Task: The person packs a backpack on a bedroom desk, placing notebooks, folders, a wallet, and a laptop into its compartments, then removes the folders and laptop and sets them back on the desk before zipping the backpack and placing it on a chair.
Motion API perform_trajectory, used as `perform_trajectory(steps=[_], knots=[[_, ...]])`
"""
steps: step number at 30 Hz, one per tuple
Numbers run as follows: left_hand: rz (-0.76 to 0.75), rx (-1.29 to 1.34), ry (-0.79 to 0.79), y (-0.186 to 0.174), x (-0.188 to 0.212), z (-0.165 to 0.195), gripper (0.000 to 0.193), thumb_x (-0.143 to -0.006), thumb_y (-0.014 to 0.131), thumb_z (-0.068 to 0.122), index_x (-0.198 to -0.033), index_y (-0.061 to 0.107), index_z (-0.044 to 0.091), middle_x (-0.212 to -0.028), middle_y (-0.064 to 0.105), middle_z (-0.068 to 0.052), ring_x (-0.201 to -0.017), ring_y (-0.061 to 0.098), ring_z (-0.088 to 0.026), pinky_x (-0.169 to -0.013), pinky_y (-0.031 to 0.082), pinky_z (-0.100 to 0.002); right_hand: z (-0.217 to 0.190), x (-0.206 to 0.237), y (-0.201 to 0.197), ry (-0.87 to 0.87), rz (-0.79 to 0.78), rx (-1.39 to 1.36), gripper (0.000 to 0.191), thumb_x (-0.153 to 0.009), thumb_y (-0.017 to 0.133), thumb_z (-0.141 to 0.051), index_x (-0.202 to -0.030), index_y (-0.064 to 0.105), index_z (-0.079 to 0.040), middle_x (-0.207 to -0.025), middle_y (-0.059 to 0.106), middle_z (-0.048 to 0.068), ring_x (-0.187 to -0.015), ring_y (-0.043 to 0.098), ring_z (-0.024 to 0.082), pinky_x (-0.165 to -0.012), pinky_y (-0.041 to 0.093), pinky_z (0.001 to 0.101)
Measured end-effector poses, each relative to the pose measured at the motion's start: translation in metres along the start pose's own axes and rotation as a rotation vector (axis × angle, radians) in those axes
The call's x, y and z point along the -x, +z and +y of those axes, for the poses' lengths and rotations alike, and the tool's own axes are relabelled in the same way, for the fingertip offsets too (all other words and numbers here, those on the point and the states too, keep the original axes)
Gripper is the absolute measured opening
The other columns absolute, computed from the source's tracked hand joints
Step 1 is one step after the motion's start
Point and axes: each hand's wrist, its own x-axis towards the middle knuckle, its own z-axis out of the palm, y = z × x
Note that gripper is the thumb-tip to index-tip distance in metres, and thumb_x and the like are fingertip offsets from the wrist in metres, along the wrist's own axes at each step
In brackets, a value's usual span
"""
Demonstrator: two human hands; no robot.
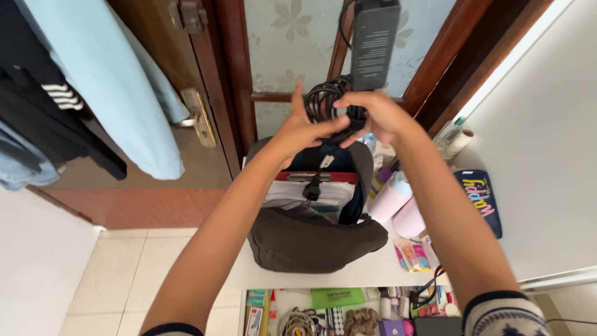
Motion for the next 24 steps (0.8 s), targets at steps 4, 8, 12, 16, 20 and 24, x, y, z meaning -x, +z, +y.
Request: perform_trajectory(steps=[4, 8, 12, 16, 20, 24], knots=[[0.150, 0.300, -0.088, 0.007, -0.010, 0.001, 0.121, -0.076, 0.066, 0.065, -0.161, -0.008, 0.022, -0.131, 0.062, -0.016, -0.108, 0.071, -0.033, -0.095, 0.056, -0.053, -0.002, -0.005, 0.004, 0.025, 0.032, -0.072, 0.027, -0.083, 0.065, -0.028, -0.099, 0.066, -0.006, -0.115, 0.071, 0.011, -0.107, 0.069, 0.036, -0.079, 0.061, 0.0707], [0.154, 0.246, -0.052, 0.017, -0.016, -0.003, 0.102, -0.080, 0.063, 0.067, -0.159, 0.017, 0.020, -0.130, 0.062, -0.013, -0.109, 0.069, -0.027, -0.092, 0.056, -0.047, -0.004, -0.003, 0.008, 0.001, 0.039, -0.104, 0.031, -0.078, 0.065, -0.030, -0.102, 0.070, -0.010, -0.110, 0.071, 0.013, -0.103, 0.069, 0.035, -0.079, 0.061, 0.0631], [0.182, 0.096, -0.034, 0.031, -0.027, -0.005, 0.093, -0.079, 0.064, 0.069, -0.151, 0.031, 0.019, -0.131, 0.065, -0.009, -0.106, 0.069, -0.024, -0.085, 0.051, -0.039, -0.012, 0.001, 0.008, -0.009, 0.074, -0.133, 0.033, -0.076, 0.063, -0.030, -0.102, 0.070, -0.011, -0.107, 0.070, 0.010, -0.101, 0.069, 0.032, -0.080, 0.062, 0.0573], [0.225, 0.087, -0.078, 0.045, -0.046, -0.007, 0.099, -0.080, 0.058, 0.072, -0.155, 0.026, 0.016, -0.128, 0.065, -0.012, -0.101, 0.067, -0.022, -0.080, 0.049, -0.037, -0.024, 0.012, 0.002, -0.006, 0.154, -0.162, 0.033, -0.076, 0.063, -0.029, -0.103, 0.068, -0.011, -0.104, 0.071, 0.010, -0.097, 0.070, 0.032, -0.079, 0.062, 0.0570], [0.426, 0.279, -0.010, 0.074, -0.067, -0.024, 0.102, -0.084, 0.058, 0.073, -0.154, 0.028, 0.006, -0.125, 0.061, -0.012, -0.099, 0.063, -0.020, -0.078, 0.052, -0.037, -0.033, 0.032, -0.005, -0.091, 0.202, -0.238, 0.033, -0.071, 0.065, -0.021, -0.102, 0.068, -0.010, -0.104, 0.072, 0.012, -0.095, 0.073, 0.031, -0.079, 0.064, 0.0574], [0.802, 0.232, 0.198, 0.111, -0.081, -0.039, 0.076, -0.087, 0.070, 0.062, -0.132, 0.065, 0.001, -0.122, 0.058, -0.011, -0.105, 0.066, -0.022, -0.086, 0.056, -0.036, -0.043, 0.055, -0.010, -0.186, 0.327, -0.283, 0.029, -0.071, 0.066, -0.016, -0.099, 0.066, -0.008, -0.102, 0.070, 0.014, -0.090, 0.073, 0.031, -0.074, 0.064, 0.0583]])
